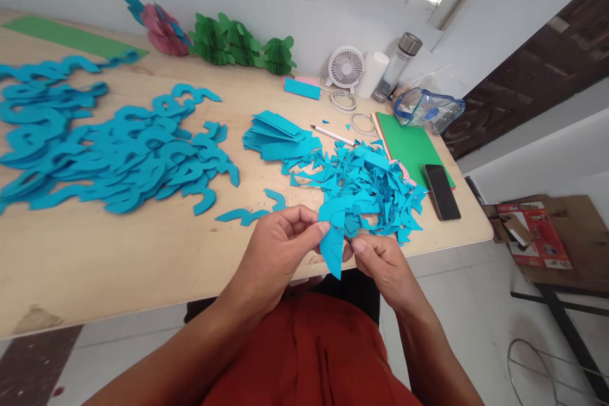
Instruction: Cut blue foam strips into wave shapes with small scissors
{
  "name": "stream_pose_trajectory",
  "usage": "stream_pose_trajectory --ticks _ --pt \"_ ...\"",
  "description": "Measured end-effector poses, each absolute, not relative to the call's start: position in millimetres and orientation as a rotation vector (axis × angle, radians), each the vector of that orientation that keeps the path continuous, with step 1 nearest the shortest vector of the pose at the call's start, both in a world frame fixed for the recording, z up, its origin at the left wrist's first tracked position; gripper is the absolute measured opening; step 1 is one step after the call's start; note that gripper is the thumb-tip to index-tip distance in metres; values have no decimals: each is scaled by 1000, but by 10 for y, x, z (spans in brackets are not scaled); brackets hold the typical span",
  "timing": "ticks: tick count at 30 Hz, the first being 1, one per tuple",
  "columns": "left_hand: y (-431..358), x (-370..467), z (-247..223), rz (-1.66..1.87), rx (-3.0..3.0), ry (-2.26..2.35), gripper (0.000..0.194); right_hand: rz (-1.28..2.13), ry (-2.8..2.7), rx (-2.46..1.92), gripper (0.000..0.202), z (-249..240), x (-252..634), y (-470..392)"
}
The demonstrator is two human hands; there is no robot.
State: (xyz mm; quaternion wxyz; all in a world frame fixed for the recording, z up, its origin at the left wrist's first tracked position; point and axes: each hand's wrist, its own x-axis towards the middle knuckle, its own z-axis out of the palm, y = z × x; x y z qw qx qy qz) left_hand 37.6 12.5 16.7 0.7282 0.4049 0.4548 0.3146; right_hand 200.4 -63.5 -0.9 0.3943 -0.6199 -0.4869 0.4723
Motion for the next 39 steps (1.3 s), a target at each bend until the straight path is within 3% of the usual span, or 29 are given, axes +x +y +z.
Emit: stream_pose_trajectory --ticks 39 --pt "-9 361 51 755 640 902 19 1160 -1262 -1579 51 -33 1931 -642"
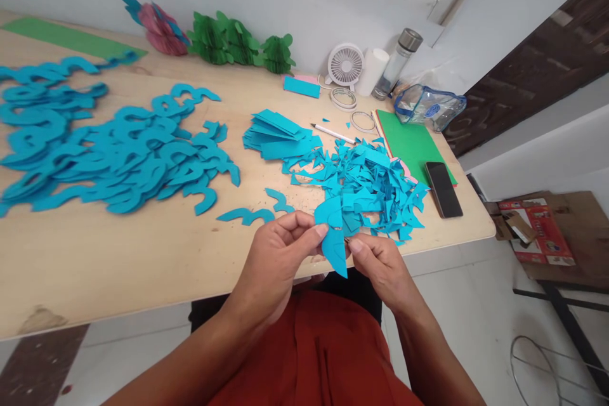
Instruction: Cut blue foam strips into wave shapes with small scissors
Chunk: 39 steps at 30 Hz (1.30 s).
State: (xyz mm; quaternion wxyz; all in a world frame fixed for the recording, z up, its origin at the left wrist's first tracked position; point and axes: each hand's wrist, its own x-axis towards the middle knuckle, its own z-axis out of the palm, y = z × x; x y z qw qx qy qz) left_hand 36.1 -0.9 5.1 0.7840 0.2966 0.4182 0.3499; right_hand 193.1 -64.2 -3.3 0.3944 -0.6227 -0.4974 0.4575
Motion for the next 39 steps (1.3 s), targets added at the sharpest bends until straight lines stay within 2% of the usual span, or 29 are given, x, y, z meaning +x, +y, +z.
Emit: stream_pose_trajectory --ticks 16,24,39 --pt "-89 322 28 748 591 890 23 1183 -1190 -1511 49 -73 1850 -643" --pt "-26 329 66 788 629 879 15 1157 -1233 -1563 51 -101 1880 -643" --pt "-77 326 29 823 532 940 16 1175 -1220 -1552 52 -128 1824 -620"
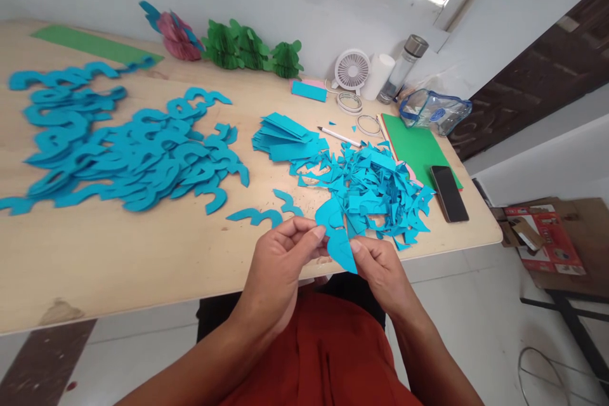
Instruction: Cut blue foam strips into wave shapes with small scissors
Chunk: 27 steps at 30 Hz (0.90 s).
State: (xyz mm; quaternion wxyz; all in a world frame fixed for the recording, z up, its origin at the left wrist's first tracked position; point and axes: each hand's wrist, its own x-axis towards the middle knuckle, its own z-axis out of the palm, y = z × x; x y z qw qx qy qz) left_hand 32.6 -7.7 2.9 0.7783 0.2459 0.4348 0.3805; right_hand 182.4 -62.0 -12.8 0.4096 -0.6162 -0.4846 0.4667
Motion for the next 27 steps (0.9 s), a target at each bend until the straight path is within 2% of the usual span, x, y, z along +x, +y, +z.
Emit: stream_pose_trajectory --ticks 27 --pt "-155 325 4 900 439 921 15 1203 -1169 -1578 51 -94 1738 -572"
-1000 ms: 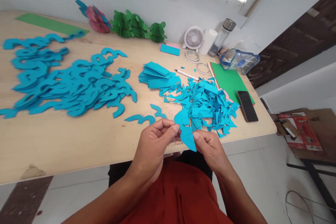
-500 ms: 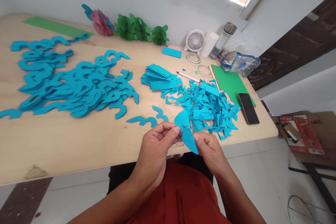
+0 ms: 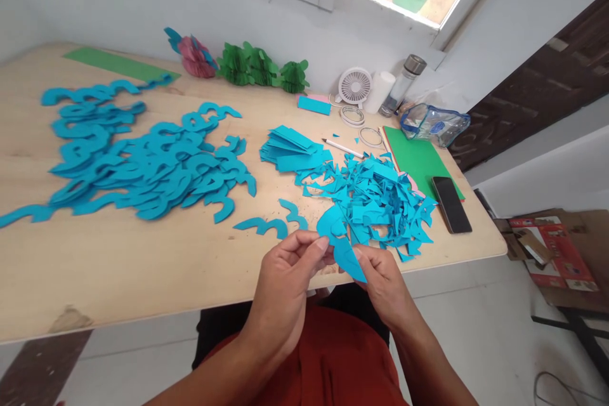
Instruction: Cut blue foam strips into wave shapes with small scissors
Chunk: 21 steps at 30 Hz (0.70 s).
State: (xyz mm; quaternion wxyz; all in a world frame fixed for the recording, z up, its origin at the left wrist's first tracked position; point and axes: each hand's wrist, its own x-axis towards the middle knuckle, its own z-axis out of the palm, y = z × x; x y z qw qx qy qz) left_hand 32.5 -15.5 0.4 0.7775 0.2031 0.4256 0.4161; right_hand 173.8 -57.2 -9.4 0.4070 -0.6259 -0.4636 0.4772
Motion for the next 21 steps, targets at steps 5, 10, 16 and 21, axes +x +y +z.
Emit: stream_pose_trajectory --ticks 5,10,16,21 --pt "-163 360 -8 930 426 859 14 1219 -1096 -1544 49 -118 1701 -594" --pt "-175 358 -17 939 430 824 16 1216 -1051 -1519 41 -131 1692 -605" --pt "-118 300 -31 952 495 914 11 1194 -1101 -1536 45 -130 1719 -607" --pt "-68 291 -15 973 544 923 11 1212 -1072 -1537 44 -135 1719 -608"
